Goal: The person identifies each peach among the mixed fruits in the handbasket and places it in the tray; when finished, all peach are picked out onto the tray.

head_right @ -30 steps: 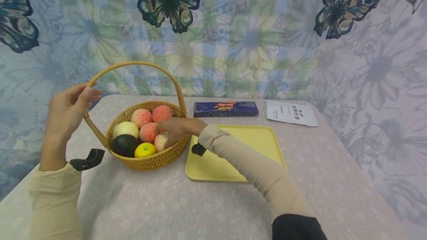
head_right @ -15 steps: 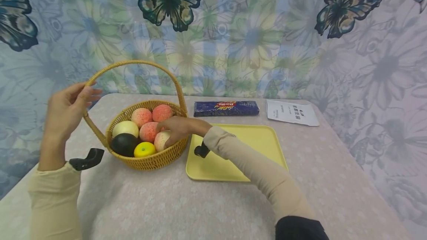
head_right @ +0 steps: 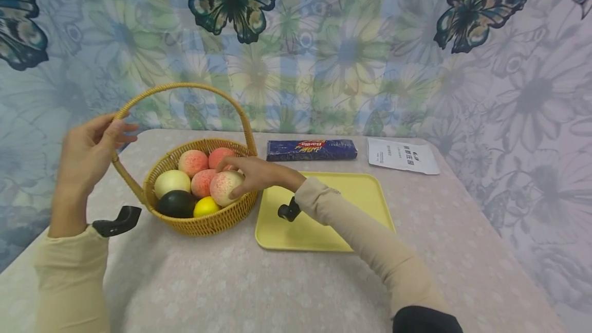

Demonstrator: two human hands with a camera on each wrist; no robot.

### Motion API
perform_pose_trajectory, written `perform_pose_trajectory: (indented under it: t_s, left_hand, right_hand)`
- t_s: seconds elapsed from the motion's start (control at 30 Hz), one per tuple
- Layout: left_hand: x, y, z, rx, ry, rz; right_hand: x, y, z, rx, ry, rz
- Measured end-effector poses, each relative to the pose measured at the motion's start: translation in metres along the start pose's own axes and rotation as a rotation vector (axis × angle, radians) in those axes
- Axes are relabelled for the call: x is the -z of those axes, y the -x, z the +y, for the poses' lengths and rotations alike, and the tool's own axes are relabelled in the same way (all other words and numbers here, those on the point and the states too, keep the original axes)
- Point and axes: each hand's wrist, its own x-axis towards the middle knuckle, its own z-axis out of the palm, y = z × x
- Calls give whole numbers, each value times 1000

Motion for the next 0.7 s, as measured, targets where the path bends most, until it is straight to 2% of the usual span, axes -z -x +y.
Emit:
perform_pose_trajectory:
  t_s: [0.43, 0.7]
  left_hand:
    - [-2, 0, -3, 10, -13, 3]
    - [0, 0, -4, -21, 4, 2]
  right_hand:
    - [1, 5, 4, -26, -73, 91]
    - [3, 12, 8, -3, -121, 157]
